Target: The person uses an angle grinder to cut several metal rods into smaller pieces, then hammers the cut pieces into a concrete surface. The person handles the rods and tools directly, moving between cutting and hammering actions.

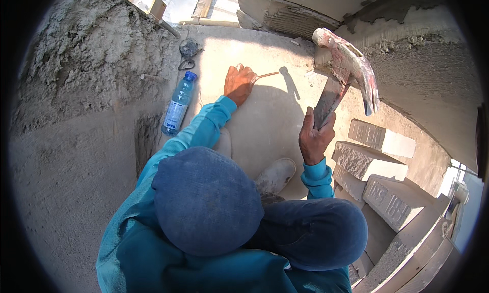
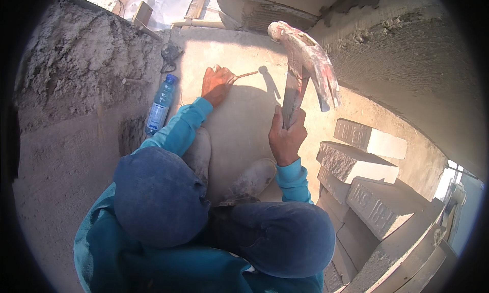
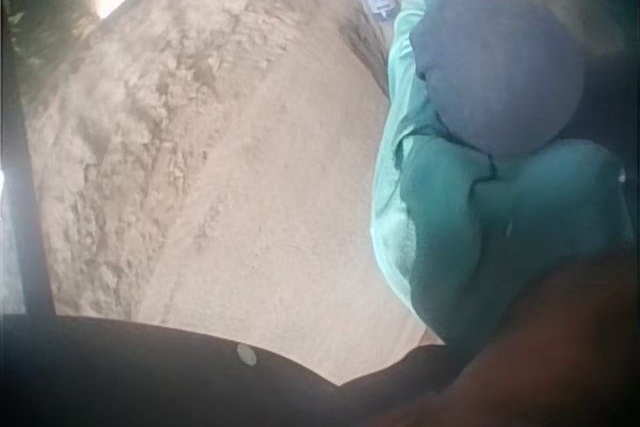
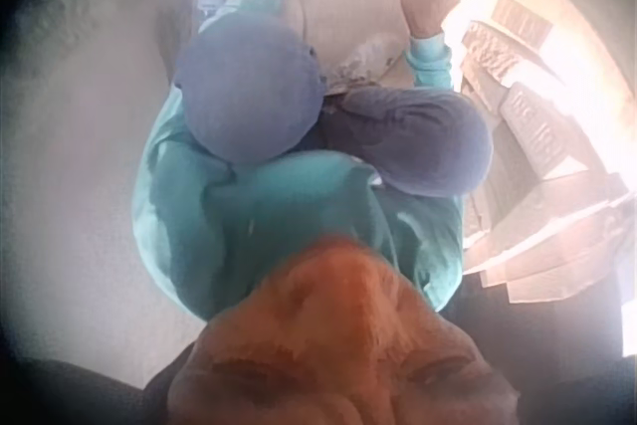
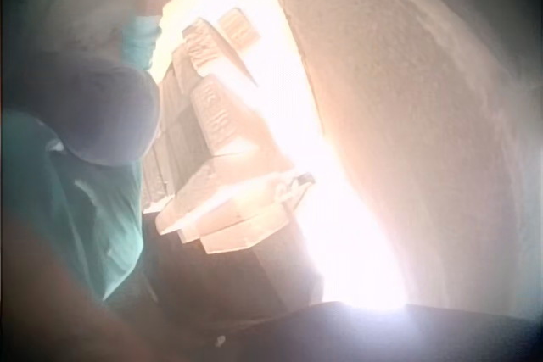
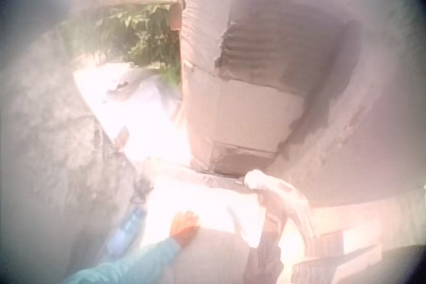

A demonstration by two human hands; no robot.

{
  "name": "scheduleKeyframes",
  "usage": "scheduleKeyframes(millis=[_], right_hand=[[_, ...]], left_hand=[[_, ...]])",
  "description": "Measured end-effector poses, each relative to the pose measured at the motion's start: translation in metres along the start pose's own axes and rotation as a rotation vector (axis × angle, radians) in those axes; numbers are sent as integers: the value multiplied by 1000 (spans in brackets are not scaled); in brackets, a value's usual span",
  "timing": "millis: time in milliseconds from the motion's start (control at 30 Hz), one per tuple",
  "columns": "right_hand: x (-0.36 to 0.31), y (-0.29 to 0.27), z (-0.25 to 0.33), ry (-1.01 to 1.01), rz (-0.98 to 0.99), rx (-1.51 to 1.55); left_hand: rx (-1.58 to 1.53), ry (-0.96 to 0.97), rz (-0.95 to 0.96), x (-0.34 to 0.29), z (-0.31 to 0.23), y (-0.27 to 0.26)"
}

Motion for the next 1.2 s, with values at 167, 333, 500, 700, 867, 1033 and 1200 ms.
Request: scheduleKeyframes(millis=[167,333,500,700,867,1033,1200], right_hand=[[-20,9,-35,-61,-59,418],[-12,47,-103,173,316,-318],[18,12,-28,4,67,-59],[4,-8,-2,-8,-50,51],[-26,7,-37,92,108,-37],[-56,19,-71,103,201,-65],[-55,37,-89,191,283,-115]], left_hand=[[-4,15,-4,7,-7,3],[45,-31,28,12,-7,2],[80,31,17,18,0,-7],[-66,-10,106,14,-6,0],[-205,3,106,7,-11,-5],[-177,30,21,2,-9,-5],[-188,-24,82,-5,-1,11]])
Point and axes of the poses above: each hand's wrist, its own x-axis towards the middle knuckle, its own y-axis out of the palm, z = x × y, the point moved 2 cm from there along x, towards the middle knuckle, and after that the axes turned 12 degrees about z, right-handed, at the moved point
